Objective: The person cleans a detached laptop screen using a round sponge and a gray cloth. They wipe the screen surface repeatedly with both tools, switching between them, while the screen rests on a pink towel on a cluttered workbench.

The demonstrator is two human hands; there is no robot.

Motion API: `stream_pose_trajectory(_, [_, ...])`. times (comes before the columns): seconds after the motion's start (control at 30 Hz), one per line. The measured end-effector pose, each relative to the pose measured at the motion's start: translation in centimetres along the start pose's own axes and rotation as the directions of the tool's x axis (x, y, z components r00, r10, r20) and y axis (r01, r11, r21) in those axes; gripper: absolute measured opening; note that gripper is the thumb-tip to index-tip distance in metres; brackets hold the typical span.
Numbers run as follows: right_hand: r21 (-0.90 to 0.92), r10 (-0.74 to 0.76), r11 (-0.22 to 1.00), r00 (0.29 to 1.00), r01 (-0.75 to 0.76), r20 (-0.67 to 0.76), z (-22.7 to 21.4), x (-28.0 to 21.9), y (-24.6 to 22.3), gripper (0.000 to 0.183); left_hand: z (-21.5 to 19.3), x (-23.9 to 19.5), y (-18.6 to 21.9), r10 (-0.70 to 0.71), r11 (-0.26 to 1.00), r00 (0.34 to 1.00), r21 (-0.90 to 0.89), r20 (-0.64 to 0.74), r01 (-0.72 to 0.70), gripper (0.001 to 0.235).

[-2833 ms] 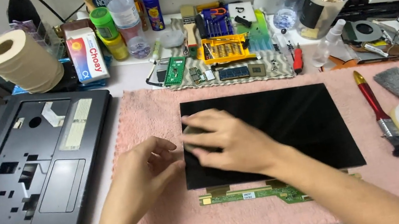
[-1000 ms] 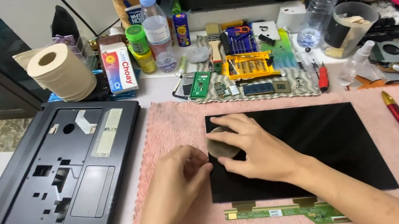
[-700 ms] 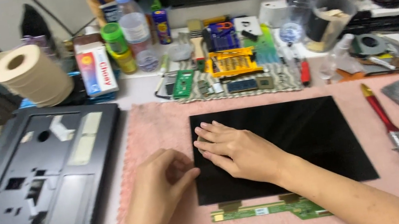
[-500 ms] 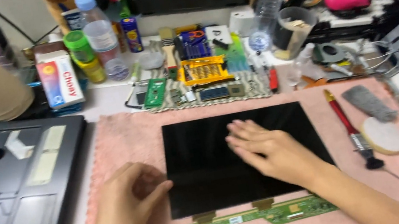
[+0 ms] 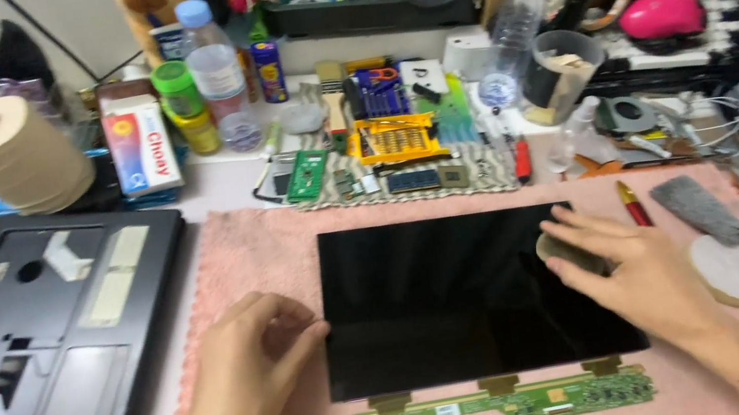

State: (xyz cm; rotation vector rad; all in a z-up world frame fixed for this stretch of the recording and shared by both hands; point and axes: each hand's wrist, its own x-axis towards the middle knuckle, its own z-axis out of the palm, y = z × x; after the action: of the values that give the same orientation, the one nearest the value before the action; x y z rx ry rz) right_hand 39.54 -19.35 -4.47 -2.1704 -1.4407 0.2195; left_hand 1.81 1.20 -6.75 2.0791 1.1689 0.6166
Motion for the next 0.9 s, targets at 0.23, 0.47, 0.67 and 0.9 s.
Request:
stream_pose_trajectory(0.23, [0.155, -0.468, 0.856, 0.866, 0.494, -0.177, 7.4, 4.9, -9.9, 0.039, 0.0, -0.1, 1.7, -0.021, 0.996, 0.998, -0.085, 0.054, 0.026, 0.011])
stream_pose_trajectory(0.47, [0.199, -0.650, 0.741, 0.759, 0.642, -0.030, 16.7, 10.2, -14.1, 0.038, 0.6, -0.1, 1.0, 0.001, 0.996, 0.999, -0.095, 0.043, 0.003, 0.017])
stream_pose_trajectory(0.67, [0.123, -0.657, 0.746, 0.754, 0.655, -0.030, 17.0, 9.3, -11.7, 0.039, 0.7, 0.1, 1.1, -0.087, 0.991, 0.995, -0.098, 0.052, 0.092, 0.021])
stream_pose_trajectory(0.9, [0.122, -0.494, 0.866, 0.867, 0.486, 0.055, 8.8, 5.5, -3.9, 0.039, 0.6, -0.1, 0.7, 0.000, 0.997, 1.000, -0.078, 0.011, 0.001, 0.022])
